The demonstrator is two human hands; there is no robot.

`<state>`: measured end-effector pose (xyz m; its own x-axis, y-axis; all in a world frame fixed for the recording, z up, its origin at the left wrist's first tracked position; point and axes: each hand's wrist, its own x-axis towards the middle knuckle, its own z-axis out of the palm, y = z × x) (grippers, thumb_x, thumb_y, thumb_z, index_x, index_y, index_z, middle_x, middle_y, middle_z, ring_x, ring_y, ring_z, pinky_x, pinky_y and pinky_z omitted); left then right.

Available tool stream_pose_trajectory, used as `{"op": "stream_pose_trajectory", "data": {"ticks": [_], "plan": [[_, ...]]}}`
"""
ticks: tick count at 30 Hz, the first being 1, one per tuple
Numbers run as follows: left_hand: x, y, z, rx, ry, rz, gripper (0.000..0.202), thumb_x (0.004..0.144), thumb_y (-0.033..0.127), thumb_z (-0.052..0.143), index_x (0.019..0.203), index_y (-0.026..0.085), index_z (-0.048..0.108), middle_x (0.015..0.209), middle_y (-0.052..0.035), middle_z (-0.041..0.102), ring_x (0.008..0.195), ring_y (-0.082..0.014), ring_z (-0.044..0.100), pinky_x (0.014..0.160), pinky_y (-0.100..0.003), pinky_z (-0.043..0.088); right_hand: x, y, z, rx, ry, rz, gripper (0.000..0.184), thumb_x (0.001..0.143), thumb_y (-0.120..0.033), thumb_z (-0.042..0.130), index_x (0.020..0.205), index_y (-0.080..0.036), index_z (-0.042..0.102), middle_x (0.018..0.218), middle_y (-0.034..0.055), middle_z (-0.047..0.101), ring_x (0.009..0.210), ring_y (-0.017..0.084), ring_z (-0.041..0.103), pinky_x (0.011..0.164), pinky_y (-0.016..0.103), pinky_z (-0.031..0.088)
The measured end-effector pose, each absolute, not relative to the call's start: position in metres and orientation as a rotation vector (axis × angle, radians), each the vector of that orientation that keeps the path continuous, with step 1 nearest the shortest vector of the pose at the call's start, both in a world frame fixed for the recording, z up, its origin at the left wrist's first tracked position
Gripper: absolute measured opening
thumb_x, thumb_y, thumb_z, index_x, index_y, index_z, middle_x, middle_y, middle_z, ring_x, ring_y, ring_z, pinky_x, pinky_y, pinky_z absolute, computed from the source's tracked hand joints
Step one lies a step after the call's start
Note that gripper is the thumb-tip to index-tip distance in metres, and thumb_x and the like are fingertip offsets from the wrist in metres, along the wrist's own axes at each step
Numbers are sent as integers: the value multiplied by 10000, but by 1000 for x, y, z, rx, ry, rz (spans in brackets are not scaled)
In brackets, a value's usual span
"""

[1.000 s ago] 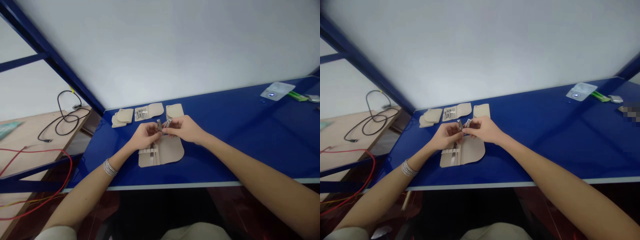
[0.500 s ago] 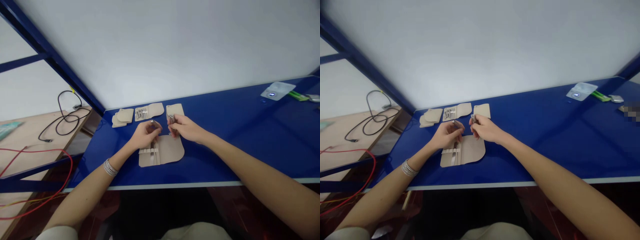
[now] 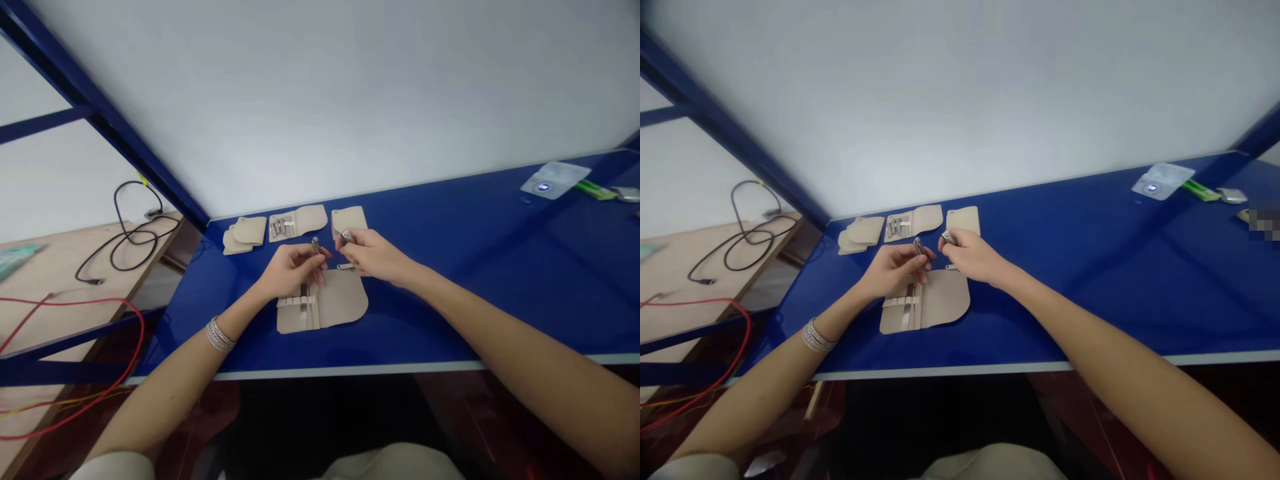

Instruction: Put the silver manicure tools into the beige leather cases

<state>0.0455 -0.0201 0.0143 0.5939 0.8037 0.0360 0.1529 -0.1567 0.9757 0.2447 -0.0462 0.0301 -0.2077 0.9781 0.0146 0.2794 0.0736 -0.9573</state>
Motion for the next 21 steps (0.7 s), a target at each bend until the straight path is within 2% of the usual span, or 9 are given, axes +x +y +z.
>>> {"op": "stream_pose_trajectory", "data": {"ticks": [10, 13, 15, 18, 21], "plan": [[44, -23, 19, 1846, 837, 649, 300, 929, 395, 539, 904, 107, 621, 630, -40, 649, 521, -132, 612, 524, -233, 507, 241, -49, 25, -1195, -1642, 1293, 85, 717, -164, 441, 720, -203, 516, 500, -73, 324, 425, 84, 260, 432, 238, 227], [44, -26, 22, 1894, 828, 629, 297, 929, 391, 540, 836, 118, 612, 635, -41, 655, 539, -130, 613, 547, -230, 502, 239, -50, 23, -1202, -1680, 1302, 86, 730, -153, 437, 721, -205, 505, 500, -78, 312, 430, 85, 264, 443, 238, 234], [45, -27, 21, 1903, 822, 638, 299, 919, 393, 559, 802, 123, 610, 632, -39, 654, 551, -130, 613, 556, -228, 498, 240, -51, 23, -1207, -1701, 1285, 78, 763, -166, 455, 785, -208, 518, 514, -85, 326, 439, 87, 283, 452, 236, 251], [44, -26, 19, 1888, 839, 697, 298, 884, 402, 612, 790, 120, 629, 678, -48, 658, 575, -133, 615, 555, -232, 503, 242, -51, 22, -1208, -1725, 1251, 112, 806, -218, 517, 918, -215, 506, 553, -90, 388, 474, 95, 357, 473, 232, 292], [44, -24, 18, 1876, 868, 773, 278, 855, 386, 649, 817, 110, 653, 755, -62, 662, 618, -137, 629, 576, -238, 527, 244, -50, 25, -1174, -1753, 1236, 86, 842, -243, 507, 916, -199, 514, 590, -71, 444, 510, 101, 415, 495, 240, 335]]}}
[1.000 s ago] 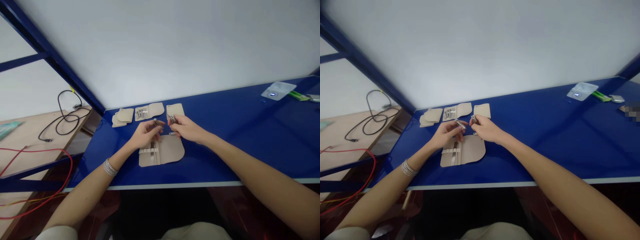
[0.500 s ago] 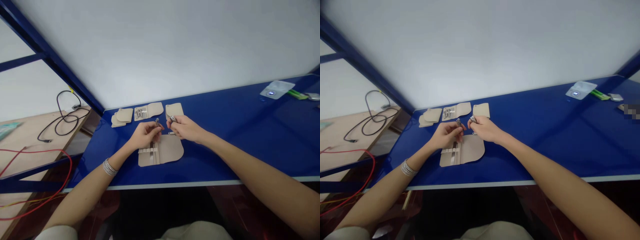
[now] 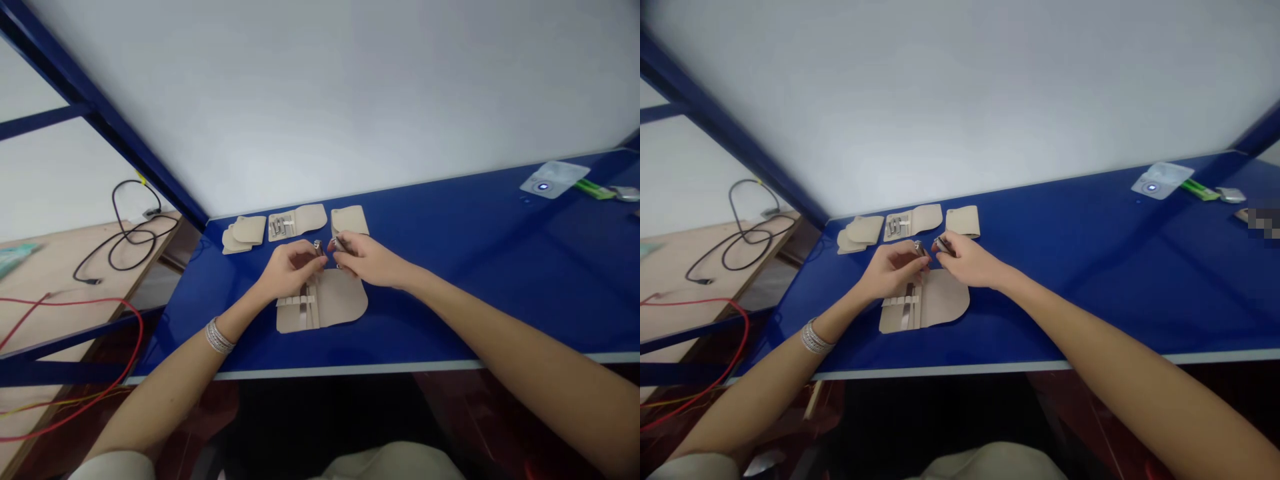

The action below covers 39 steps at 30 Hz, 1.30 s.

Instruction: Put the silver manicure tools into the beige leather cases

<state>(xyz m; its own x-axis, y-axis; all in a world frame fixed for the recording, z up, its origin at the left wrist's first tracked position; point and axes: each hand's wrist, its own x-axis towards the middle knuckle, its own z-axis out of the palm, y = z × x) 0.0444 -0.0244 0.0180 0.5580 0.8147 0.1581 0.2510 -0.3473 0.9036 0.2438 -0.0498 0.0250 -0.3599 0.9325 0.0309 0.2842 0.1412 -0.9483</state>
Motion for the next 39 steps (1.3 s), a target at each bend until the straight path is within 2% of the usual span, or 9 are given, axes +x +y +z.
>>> {"op": "stream_pose_trajectory", "data": {"ticks": [5, 9, 14, 19, 23, 26, 29, 33, 39], "plan": [[45, -23, 17, 1775, 903, 773, 274, 854, 345, 649, 948, 89, 673, 701, -62, 670, 591, -143, 643, 558, -239, 544, 246, -48, 28, -1180, -1748, 1182, 124, 834, -265, 554, 875, -171, 625, 593, -24, 537, 542, 127, 520, 507, 257, 419], [45, -22, 15, 1779, 914, 762, 311, 857, 337, 645, 1056, 99, 664, 705, -57, 675, 581, -147, 649, 519, -235, 548, 249, -44, 25, -1167, -1659, 1193, 190, 763, -267, 662, 900, -149, 717, 700, 35, 663, 609, 155, 609, 574, 292, 512], [45, -22, 15, 1837, 920, 764, 282, 864, 332, 635, 1026, 103, 665, 693, -46, 668, 577, -139, 644, 562, -238, 553, 253, -40, 20, -1165, -1610, 1128, 273, 609, -305, 817, 838, -160, 784, 825, 57, 750, 756, 228, 682, 682, 340, 559], [46, -23, 17, 1839, 920, 758, 286, 862, 331, 635, 1025, 99, 674, 723, -58, 684, 589, -142, 644, 555, -233, 548, 254, -40, 20, -1208, -1523, 1138, 333, 535, -288, 861, 837, -160, 799, 845, 50, 768, 835, 273, 705, 736, 349, 571], [47, -23, 16, 1801, 889, 776, 289, 858, 338, 643, 1011, 95, 677, 805, -78, 700, 607, -134, 641, 534, -225, 539, 253, -42, 24, -1231, -1487, 1167, 311, 526, -279, 866, 804, -161, 797, 806, 43, 767, 805, 253, 707, 709, 313, 567], [47, -22, 14, 1780, 855, 833, 267, 851, 327, 659, 977, 93, 672, 880, -97, 709, 642, -133, 653, 573, -233, 549, 252, -43, 26, -1215, -1519, 1159, 298, 526, -276, 867, 789, -159, 790, 773, 37, 758, 777, 231, 704, 693, 295, 563], [47, -22, 15, 1760, 847, 869, 271, 836, 310, 681, 998, 93, 660, 871, -95, 713, 642, -133, 661, 608, -242, 555, 252, -43, 24, -1208, -1552, 1139, 296, 530, -270, 864, 790, -156, 781, 771, 40, 755, 770, 224, 703, 694, 295, 564], [48, -23, 17, 1779, 875, 851, 261, 828, 301, 689, 976, 89, 656, 819, -85, 706, 590, -119, 643, 581, -230, 541, 251, -41, 21, -1192, -1546, 1152, 268, 591, -251, 837, 836, -165, 770, 816, 55, 763, 788, 227, 711, 724, 319, 575], [47, -23, 18, 1804, 904, 826, 253, 818, 299, 690, 957, 90, 662, 798, -75, 686, 552, -102, 606, 523, -211, 504, 248, -42, 21, -1229, -1481, 1266, 222, 727, -247, 747, 916, -151, 678, 754, 67, 742, 720, 209, 710, 653, 317, 578]]}}
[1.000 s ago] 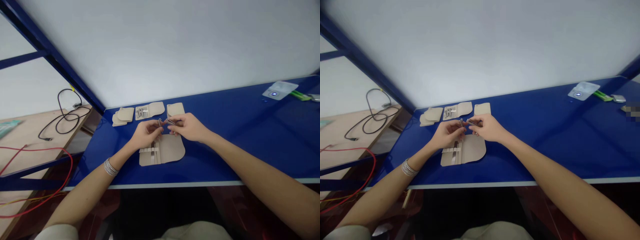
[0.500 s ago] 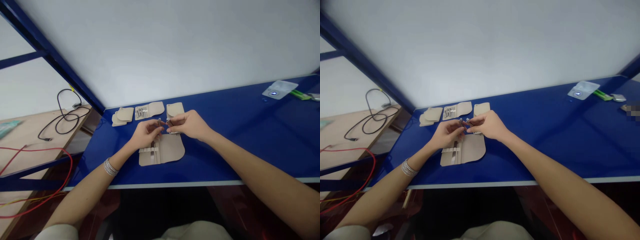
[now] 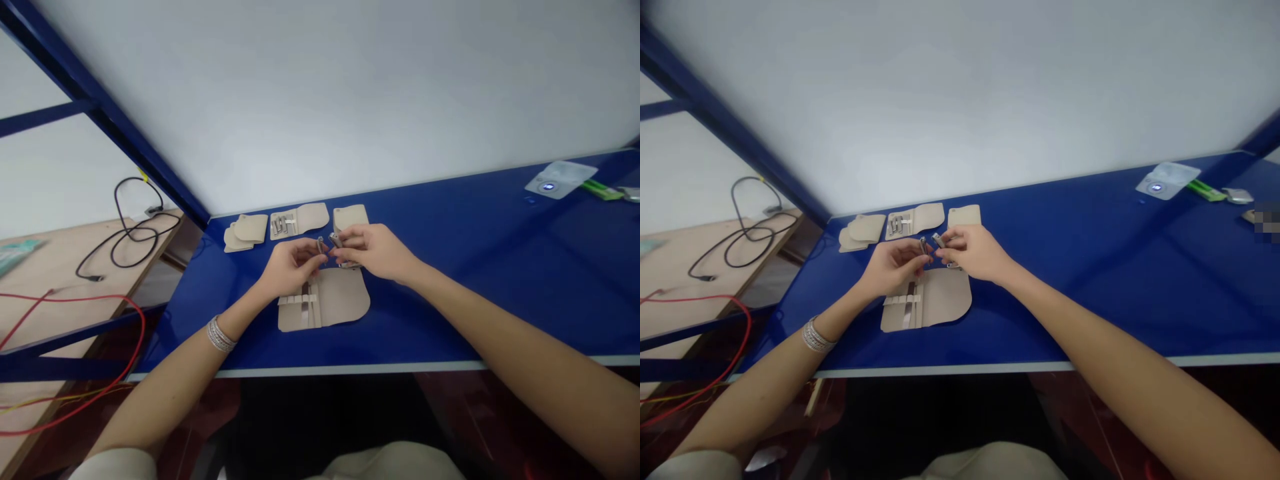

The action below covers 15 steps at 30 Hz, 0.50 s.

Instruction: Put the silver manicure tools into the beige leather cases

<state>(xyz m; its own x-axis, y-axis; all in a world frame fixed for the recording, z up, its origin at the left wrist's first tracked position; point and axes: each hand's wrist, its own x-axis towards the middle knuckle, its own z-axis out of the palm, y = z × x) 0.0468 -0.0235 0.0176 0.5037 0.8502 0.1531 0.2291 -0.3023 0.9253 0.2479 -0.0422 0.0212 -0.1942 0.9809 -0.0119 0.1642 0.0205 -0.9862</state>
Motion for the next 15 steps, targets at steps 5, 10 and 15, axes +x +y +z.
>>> {"op": "stream_pose_trajectory", "data": {"ticks": [5, 10, 15], "plan": [[46, -25, 20, 1812, 927, 808, 250, 791, 299, 707, 924, 91, 664, 724, -61, 674, 530, -115, 608, 500, -214, 498, 248, -42, 20, -1217, -1604, 1130, 163, 733, -257, 724, 857, -154, 701, 855, 76, 746, 795, 203, 695, 717, 325, 553], [46, -26, 20, 1838, 937, 780, 262, 803, 317, 698, 942, 97, 668, 739, -66, 694, 541, -132, 640, 498, -215, 510, 247, -43, 21, -1207, -1642, 1099, 223, 699, -313, 751, 841, -143, 727, 770, 60, 719, 707, 190, 660, 641, 310, 520], [47, -27, 21, 1844, 944, 771, 262, 809, 314, 690, 952, 95, 673, 771, -72, 706, 563, -144, 664, 508, -213, 520, 244, -44, 18, -1162, -1532, 1208, 294, 635, -352, 812, 815, -141, 716, 777, 67, 722, 725, 194, 666, 648, 310, 527]]}}
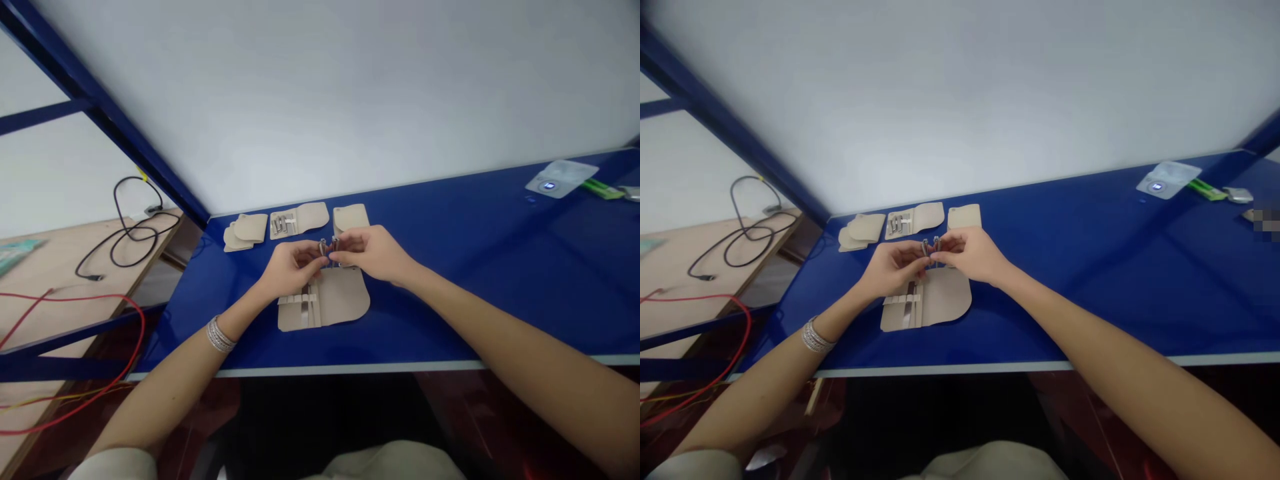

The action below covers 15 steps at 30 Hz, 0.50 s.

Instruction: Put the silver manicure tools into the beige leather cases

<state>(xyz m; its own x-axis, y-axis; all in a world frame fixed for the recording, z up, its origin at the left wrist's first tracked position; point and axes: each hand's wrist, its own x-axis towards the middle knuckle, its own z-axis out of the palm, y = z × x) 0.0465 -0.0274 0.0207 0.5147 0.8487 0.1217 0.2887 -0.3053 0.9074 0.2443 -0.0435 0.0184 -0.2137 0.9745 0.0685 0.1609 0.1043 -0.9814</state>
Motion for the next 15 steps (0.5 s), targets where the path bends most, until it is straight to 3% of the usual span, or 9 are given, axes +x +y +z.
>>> {"op": "stream_pose_trajectory", "data": {"ticks": [8, 15], "plan": [[47, -31, 22, 1902, 936, 720, 246, 845, 316, 659, 958, 99, 685, 792, -80, 720, 577, -147, 680, 539, -212, 536, 242, -43, 16, -1155, -1514, 1207, 408, 580, -338, 852, 891, -140, 679, 760, 61, 712, 708, 185, 666, 631, 299, 524], [47, -31, 21, 1873, 934, 688, 269, 855, 341, 654, 960, 96, 688, 721, -77, 726, 589, -164, 698, 559, -220, 562, 242, -42, 15, -1157, -1511, 1218, 397, 578, -318, 854, 890, -145, 679, 780, 54, 712, 719, 176, 664, 665, 305, 537]]}}
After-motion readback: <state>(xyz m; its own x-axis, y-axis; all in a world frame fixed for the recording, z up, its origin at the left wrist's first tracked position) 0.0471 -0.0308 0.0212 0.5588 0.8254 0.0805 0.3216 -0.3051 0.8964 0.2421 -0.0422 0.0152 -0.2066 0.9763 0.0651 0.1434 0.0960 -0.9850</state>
